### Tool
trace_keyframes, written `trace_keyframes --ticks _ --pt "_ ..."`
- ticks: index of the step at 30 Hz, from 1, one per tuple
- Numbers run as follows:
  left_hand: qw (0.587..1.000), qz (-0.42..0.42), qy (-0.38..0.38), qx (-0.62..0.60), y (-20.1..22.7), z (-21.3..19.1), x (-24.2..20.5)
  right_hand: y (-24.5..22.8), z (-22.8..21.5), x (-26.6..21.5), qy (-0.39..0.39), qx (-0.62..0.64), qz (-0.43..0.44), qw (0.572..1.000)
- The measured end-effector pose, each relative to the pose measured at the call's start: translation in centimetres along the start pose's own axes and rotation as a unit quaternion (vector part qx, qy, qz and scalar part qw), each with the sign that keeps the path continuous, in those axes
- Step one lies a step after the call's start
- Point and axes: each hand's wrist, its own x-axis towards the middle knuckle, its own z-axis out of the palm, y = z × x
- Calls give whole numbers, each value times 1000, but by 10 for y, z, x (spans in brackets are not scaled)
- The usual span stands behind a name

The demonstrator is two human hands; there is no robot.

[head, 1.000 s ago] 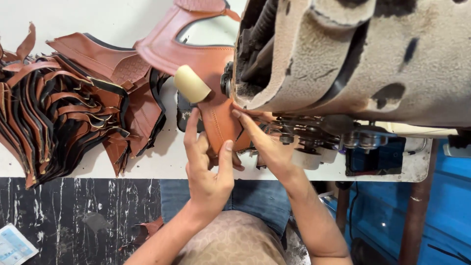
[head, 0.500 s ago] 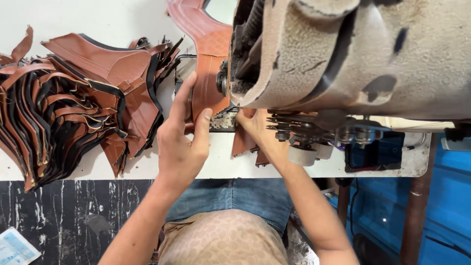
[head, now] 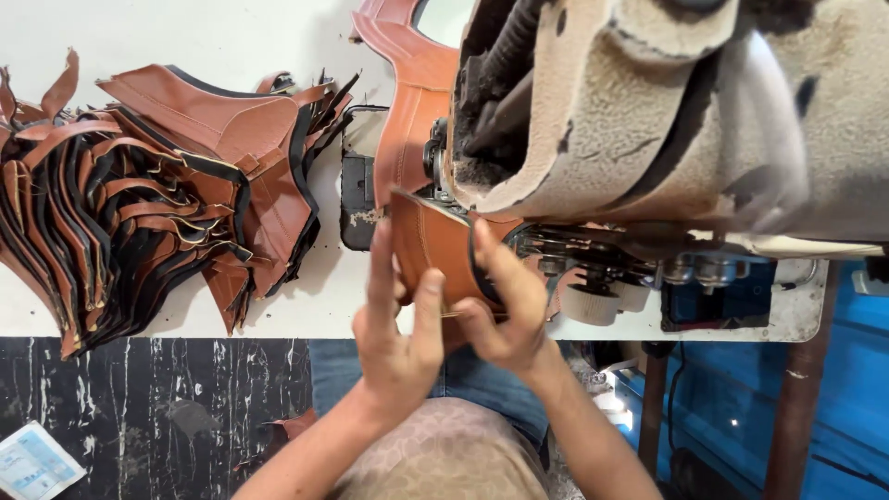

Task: Stitching together leather pieces to assemble shoe uppers using an industrial sewing machine.

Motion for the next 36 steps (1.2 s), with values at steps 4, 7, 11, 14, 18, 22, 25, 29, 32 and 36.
trace_keyframes --ticks 4,7,11,14,18,22,25,29,32,36 --pt "993 -68 -2 93 4 -13 19 4 12 10 3 281 243 929" --pt "991 -65 -10 113 5 -16 31 1 12 36 -15 332 357 873" --pt "990 -22 -10 136 -3 -12 40 9 0 49 -85 398 342 847" --pt "995 -82 9 61 -4 -9 47 8 7 43 -56 342 311 885" --pt "984 -30 -26 172 4 -13 42 3 2 46 -46 316 301 898" --pt "961 -43 -80 262 1 -27 22 1 -2 47 -34 327 299 896" --pt "961 -13 -83 264 12 -36 26 1 -6 55 -39 392 348 851" --pt "953 38 -87 286 14 -48 35 -6 0 47 -3 346 271 898" --pt "946 68 -99 302 13 -52 50 -9 -6 52 -34 266 269 925" --pt "936 96 -134 311 12 -58 79 -11 -11 54 -55 303 424 852"
